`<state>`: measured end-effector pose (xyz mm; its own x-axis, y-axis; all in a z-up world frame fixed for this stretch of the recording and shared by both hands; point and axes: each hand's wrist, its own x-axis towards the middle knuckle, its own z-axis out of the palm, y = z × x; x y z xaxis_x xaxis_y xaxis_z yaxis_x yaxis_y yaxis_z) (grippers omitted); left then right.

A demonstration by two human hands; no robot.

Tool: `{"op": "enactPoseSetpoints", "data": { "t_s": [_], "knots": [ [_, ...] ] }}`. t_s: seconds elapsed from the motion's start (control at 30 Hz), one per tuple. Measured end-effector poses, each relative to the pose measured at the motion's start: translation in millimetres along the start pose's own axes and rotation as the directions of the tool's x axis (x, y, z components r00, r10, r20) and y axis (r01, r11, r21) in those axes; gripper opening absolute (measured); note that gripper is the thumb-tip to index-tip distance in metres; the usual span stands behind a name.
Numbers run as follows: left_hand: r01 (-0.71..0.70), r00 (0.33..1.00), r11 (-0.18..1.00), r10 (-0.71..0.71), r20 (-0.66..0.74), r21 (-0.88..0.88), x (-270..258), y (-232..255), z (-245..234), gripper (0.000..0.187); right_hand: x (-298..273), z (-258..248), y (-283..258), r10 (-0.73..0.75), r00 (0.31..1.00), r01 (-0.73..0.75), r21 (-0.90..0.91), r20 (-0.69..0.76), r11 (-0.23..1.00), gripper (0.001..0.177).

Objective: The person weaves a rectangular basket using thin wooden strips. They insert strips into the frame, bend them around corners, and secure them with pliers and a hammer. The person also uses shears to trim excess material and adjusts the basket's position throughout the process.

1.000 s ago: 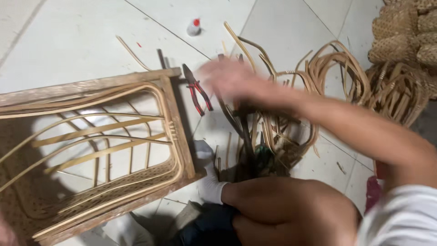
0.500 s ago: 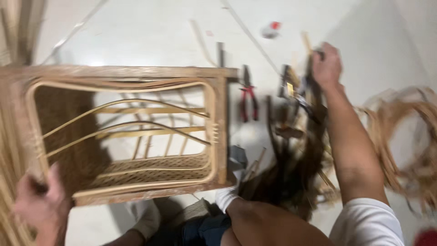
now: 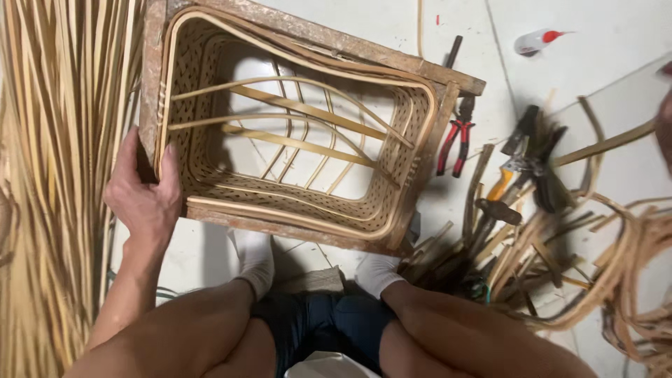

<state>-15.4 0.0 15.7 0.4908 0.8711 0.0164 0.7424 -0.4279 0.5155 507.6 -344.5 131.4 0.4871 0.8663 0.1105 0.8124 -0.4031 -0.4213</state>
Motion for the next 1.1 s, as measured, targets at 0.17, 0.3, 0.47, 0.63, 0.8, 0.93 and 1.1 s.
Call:
{"op": "enactPoseSetpoints", "data": {
  "t_s": [0.17, 0.3, 0.47, 0.63, 0.8, 0.93, 1.1],
  "knots": [
    [-0.055, 0.998, 0.994, 0.055, -0.004, -0.095, 3.8, 4.2, -1.3, 0.040, 62.0, 44.2, -206.8, -0.489, 0.869, 0.416, 0.420, 0.078, 0.807, 0.030],
    [-0.150, 0.986, 0.986, 0.144, -0.078, -0.078, 0.3, 2.6, 0.2, 0.049, 110.6, 156.0, -311.6, -0.664, 0.740, 0.470, 0.623, 0.108, 0.625, 0.039],
    [-0.081, 0.996, 0.994, 0.078, -0.041, -0.067, -4.0, 0.9, 2.0, 0.048, 112.4, 236.9, -319.7, -0.595, 0.729, 0.282, 0.643, 0.340, 0.713, 0.042],
    [-0.060, 0.998, 0.997, 0.058, -0.027, -0.053, -3.8, -4.0, 7.5, 0.050, 102.5, 282.8, -308.0, -0.735, 0.670, 0.516, 0.643, 0.108, 0.566, 0.033],
    [-0.096, 0.994, 0.994, 0.094, -0.055, -0.045, -9.4, -9.1, 9.6, 0.049, 103.6, 280.8, -305.2, -0.740, 0.664, 0.465, 0.718, 0.104, 0.518, 0.035],
    [-0.046, 0.999, 0.996, 0.043, -0.031, -0.074, -10.2, -2.4, 5.7, 0.050, 105.6, 274.5, -306.8, -0.712, 0.686, 0.400, 0.741, 0.148, 0.539, 0.038],
    [-0.069, 0.997, 0.995, 0.066, -0.048, -0.073, -5.7, 3.4, 0.7, 0.050, 106.7, 264.3, -314.2, -0.733, 0.658, 0.402, 0.742, 0.174, 0.536, 0.033]
  ]
}}
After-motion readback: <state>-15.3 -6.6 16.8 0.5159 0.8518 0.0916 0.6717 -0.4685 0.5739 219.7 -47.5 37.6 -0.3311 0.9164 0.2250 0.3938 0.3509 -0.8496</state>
